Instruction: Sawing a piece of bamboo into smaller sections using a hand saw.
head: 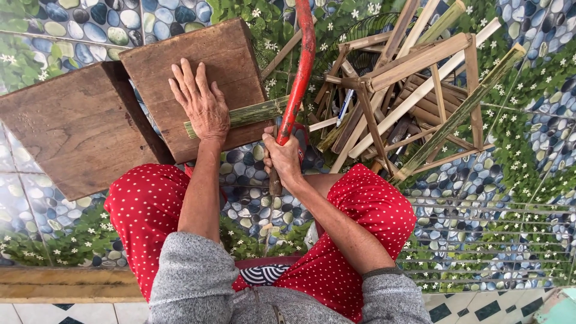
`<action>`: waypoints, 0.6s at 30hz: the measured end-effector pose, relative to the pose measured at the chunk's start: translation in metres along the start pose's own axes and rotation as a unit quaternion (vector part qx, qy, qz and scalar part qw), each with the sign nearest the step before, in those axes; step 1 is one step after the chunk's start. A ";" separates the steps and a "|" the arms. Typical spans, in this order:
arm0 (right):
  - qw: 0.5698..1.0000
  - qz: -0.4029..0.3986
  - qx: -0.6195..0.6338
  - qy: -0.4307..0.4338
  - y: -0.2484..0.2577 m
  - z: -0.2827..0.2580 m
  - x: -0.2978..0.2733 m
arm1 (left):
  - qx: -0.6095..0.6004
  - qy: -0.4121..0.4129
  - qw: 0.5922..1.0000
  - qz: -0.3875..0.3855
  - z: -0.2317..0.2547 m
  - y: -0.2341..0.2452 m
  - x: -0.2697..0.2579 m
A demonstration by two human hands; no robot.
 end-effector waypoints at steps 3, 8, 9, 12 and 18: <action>1.000 0.007 0.008 -0.010 -0.002 0.000 0.001 | 0.005 -0.001 1.000 -0.004 0.000 -0.001 0.000; 1.000 0.006 0.003 -0.007 0.000 0.004 0.002 | 0.008 -0.006 1.000 -0.002 -0.001 -0.002 -0.002; 1.000 0.010 0.000 -0.005 0.000 0.004 0.003 | 0.009 -0.008 1.000 0.000 -0.001 -0.002 -0.001; 1.000 0.012 -0.006 -0.004 -0.002 -0.001 -0.001 | 0.011 -0.009 1.000 -0.001 -0.001 -0.002 -0.001; 1.000 0.006 0.004 -0.008 0.000 0.005 0.004 | 0.020 -0.011 1.000 -0.005 -0.001 -0.001 0.000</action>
Point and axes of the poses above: each hand's wrist, its own x-axis towards the middle knuckle, its own y-axis out of the back of the hand, z = x × y, the point moved 1 cm from there along x, towards the middle knuckle, and after that the axes turned 14 degrees about z, right-handed, at the moved point
